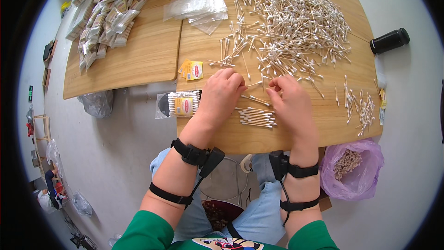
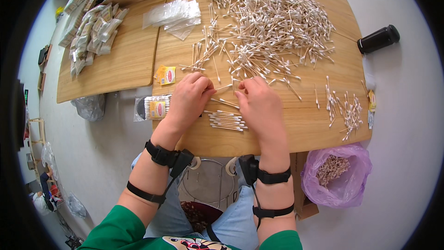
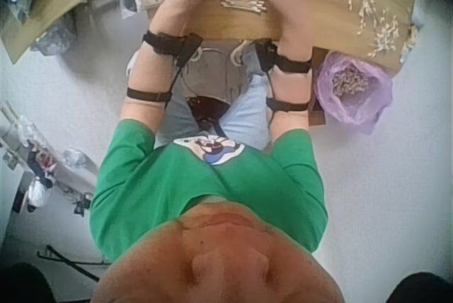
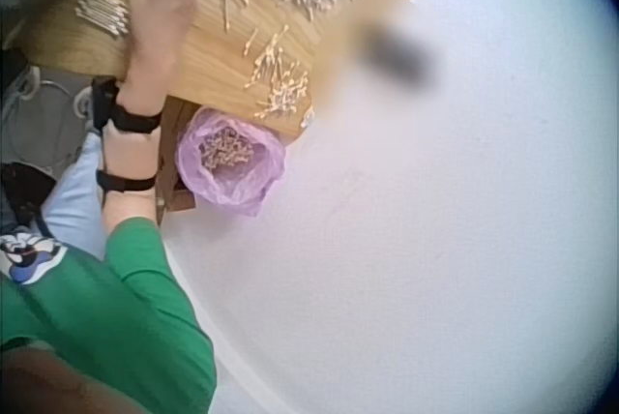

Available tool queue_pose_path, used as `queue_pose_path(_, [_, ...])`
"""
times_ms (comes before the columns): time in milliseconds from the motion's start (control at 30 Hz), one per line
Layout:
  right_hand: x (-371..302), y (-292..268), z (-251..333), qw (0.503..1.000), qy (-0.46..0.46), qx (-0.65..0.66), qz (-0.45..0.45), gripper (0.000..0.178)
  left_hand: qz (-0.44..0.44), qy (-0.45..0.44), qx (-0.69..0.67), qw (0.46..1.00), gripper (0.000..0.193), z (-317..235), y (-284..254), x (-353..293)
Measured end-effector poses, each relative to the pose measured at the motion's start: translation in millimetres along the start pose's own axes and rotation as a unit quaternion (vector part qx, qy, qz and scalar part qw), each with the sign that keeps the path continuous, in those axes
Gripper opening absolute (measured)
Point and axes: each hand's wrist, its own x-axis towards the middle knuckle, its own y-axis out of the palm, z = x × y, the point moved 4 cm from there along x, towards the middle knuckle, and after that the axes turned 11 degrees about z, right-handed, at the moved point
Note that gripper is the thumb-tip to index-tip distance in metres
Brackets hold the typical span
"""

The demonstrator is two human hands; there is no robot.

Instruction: Packaging cotton swabs into small plastic bags.

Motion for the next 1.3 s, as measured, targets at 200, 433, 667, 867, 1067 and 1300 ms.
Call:
queue_pose_path(200, [8,19,6,0.989,-0.014,-0.143,-0.019,0.015,-0.006,0.014,0.009,1.000,0.014,0,1,0])
queue_pose_path(433, [5,17,1,0.985,0.004,-0.168,-0.032,0.011,-0.049,-0.029,-0.020,0.998,0.018,6,-7,-2])
queue_pose_path(667, [6,6,1,0.991,-0.010,-0.116,-0.070,0.010,-0.014,-0.017,0.005,1.000,0.019,4,-13,-3])
queue_pose_path(867, [8,11,13,0.998,-0.044,-0.020,-0.035,0.010,-0.005,-0.025,0.018,1.000,0.014,6,-8,-3])
queue_pose_path(1067, [8,16,8,0.953,0.013,0.302,-0.021,0.022,-0.026,-0.070,-0.219,0.973,0.009,-2,-8,3])
queue_pose_path(1300, [8,21,15,0.892,-0.034,0.450,0.010,0.013,-0.033,-0.018,-0.265,0.964,0.013,-11,-7,-2])
